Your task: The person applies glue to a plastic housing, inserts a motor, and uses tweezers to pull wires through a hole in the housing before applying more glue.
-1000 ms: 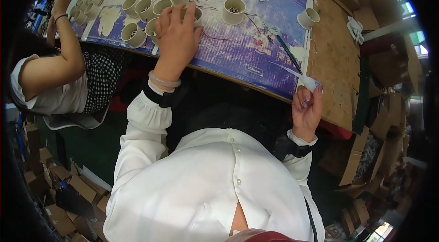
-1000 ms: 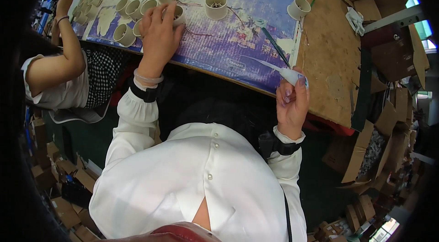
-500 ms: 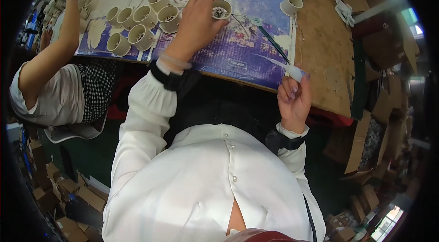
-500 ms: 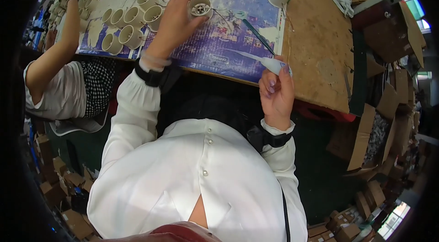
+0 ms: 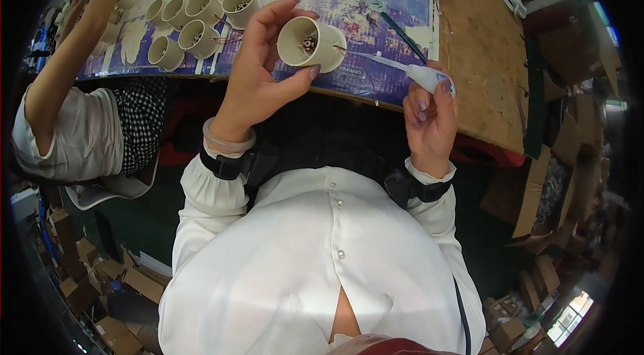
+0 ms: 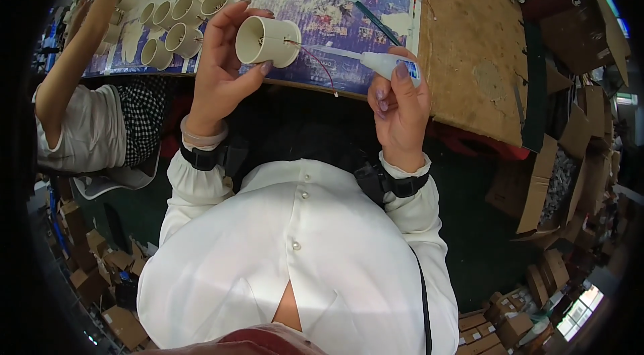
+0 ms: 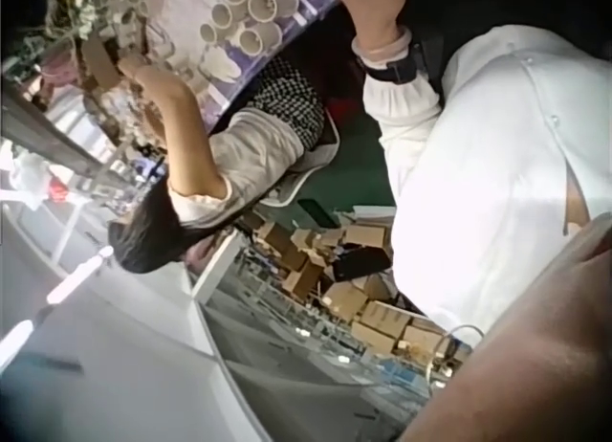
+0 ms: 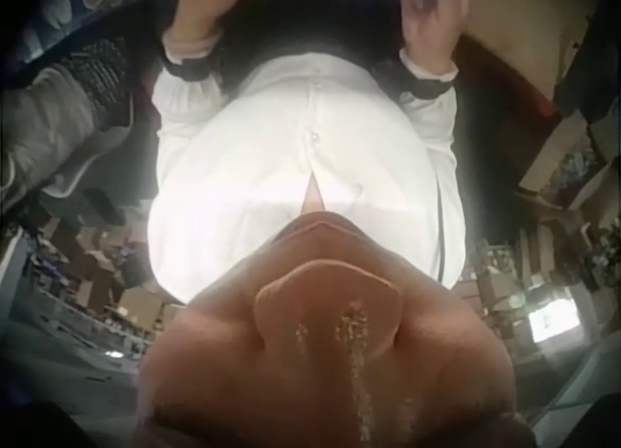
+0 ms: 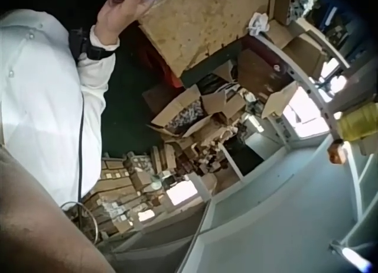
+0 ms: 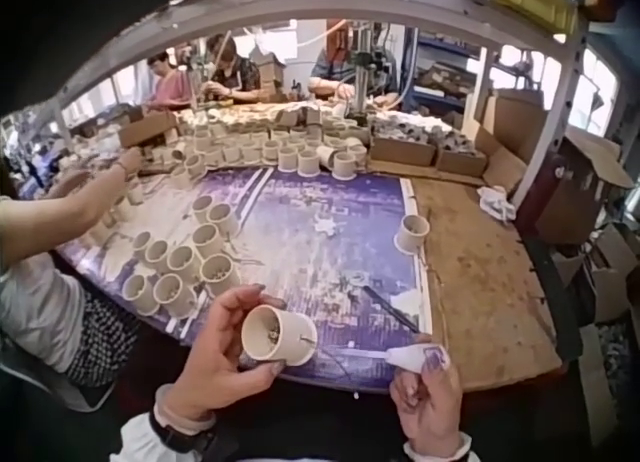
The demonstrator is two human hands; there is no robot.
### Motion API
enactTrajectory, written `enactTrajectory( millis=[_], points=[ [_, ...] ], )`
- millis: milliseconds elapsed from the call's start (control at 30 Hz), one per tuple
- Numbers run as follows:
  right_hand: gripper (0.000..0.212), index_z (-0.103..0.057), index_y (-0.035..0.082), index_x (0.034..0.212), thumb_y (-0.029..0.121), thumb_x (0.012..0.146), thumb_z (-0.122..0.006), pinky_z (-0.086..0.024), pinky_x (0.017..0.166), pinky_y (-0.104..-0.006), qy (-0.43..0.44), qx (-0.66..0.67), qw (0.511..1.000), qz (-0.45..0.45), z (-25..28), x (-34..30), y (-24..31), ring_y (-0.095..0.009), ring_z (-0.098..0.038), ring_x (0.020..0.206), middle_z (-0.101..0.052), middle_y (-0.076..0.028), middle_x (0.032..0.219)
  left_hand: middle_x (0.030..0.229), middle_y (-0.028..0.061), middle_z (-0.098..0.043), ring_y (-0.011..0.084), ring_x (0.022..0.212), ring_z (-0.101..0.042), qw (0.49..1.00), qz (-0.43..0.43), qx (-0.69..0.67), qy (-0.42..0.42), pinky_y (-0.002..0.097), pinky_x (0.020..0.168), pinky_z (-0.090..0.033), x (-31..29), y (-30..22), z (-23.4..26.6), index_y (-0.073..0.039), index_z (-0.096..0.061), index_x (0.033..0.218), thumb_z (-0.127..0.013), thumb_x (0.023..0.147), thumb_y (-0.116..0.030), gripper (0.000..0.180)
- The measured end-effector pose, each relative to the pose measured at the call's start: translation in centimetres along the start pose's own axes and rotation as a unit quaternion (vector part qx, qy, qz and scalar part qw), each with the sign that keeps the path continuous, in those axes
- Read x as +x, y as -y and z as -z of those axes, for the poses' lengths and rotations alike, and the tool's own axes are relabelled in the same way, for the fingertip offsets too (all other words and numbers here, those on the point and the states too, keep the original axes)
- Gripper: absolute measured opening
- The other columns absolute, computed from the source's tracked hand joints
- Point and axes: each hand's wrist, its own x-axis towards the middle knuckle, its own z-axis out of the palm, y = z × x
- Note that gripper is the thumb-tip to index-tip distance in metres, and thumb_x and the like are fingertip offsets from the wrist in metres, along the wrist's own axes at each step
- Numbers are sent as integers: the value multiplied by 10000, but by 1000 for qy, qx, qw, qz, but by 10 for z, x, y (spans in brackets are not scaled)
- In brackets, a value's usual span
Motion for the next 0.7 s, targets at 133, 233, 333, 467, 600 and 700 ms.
enactTrajectory(
  millis=[133,233,333,467,600,700],
  points=[
    [358,-502,22,1156,294,934,-574,-294,438,-181,-6,-7,1000,10,0,-1,0,-52,-370,508,-468,-18,643,1249,121,-488,204,1183,-481,1000,4,9,-7,338,1033,-376,-3,-1,2,-34,-321,1336,-667,705,35,723],
    [357,-502,21,1155,291,933,-576,-293,438,-179,-15,-17,1000,12,0,-2,2,-51,-369,505,-470,-19,640,1248,119,-488,205,1183,-482,1000,8,6,-13,338,1032,-376,-5,-1,4,-34,-323,1336,-673,701,26,728],
    [354,-503,21,1154,287,933,-576,-292,437,-177,-25,-39,999,8,0,-2,2,-50,-368,501,-473,-20,639,1247,119,-488,207,1183,-482,1000,9,5,-17,338,1031,-376,-6,-3,5,-34,-325,1337,-676,700,21,730],
    [347,-503,22,1155,277,932,-578,-291,436,-177,-27,-51,998,6,-1,-1,1,-48,-365,497,-477,-20,640,1244,120,-489,209,1182,-484,1000,8,6,-20,338,1032,-374,-7,-4,5,-33,-329,1337,-677,699,19,729],
    [339,-506,24,1154,270,932,-578,-293,437,-177,-19,-45,999,3,-1,-1,1,-46,-365,497,-479,-19,641,1240,122,-492,210,1178,-488,1000,4,8,-19,339,1033,-372,-7,-4,4,-33,-332,1337,-680,699,17,729],
    [333,-508,27,1153,267,934,-576,-294,437,-176,-20,-45,999,3,0,-2,-1,-45,-366,499,-478,-18,641,1236,123,-493,212,1176,-491,1000,-2,12,-16,340,1034,-371,-7,-4,4,-33,-332,1338,-683,697,14,732]
  ],
)
